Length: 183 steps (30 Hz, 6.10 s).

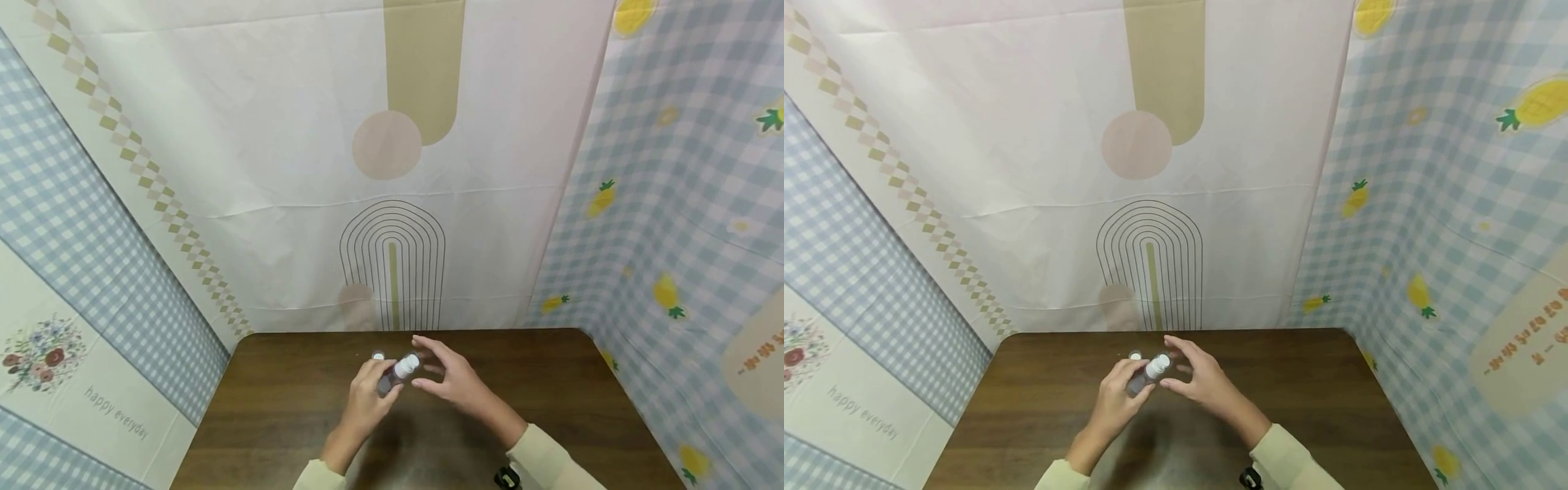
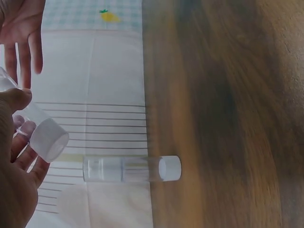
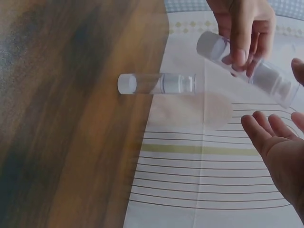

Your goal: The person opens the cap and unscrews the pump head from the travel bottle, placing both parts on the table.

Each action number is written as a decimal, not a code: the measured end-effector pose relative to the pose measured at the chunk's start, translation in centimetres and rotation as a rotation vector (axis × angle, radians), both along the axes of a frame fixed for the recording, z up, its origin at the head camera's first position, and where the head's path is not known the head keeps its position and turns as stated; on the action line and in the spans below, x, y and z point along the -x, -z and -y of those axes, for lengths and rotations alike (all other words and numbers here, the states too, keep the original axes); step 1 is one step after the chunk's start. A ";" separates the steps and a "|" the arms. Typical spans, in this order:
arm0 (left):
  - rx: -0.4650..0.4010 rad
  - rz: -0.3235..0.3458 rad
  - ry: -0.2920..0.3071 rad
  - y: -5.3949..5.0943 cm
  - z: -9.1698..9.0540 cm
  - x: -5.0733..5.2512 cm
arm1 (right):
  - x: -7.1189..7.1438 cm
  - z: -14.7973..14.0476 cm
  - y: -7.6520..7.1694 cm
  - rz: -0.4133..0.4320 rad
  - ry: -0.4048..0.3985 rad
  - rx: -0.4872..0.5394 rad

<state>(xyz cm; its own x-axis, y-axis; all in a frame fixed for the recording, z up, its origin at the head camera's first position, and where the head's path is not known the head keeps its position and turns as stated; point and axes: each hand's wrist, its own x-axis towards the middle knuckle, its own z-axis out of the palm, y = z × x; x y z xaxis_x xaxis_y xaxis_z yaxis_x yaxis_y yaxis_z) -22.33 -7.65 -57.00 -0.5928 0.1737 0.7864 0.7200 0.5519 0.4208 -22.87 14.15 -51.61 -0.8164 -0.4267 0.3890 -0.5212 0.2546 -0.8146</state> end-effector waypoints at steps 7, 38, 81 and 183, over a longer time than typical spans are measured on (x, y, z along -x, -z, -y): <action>0.024 -0.019 0.010 -0.2 -0.7 0.0 | -0.4 0.2 0.0 0.044 0.065 0.027; 0.067 -0.004 0.012 -0.2 -1.9 -0.3 | -0.8 -0.7 1.3 0.068 0.139 0.080; 0.172 -0.003 -0.028 -0.1 -0.4 -0.2 | -0.3 -3.4 1.5 0.031 0.116 0.203; 0.165 -0.026 0.017 0.3 -1.0 0.2 | 2.2 -12.4 11.8 0.109 0.512 -0.355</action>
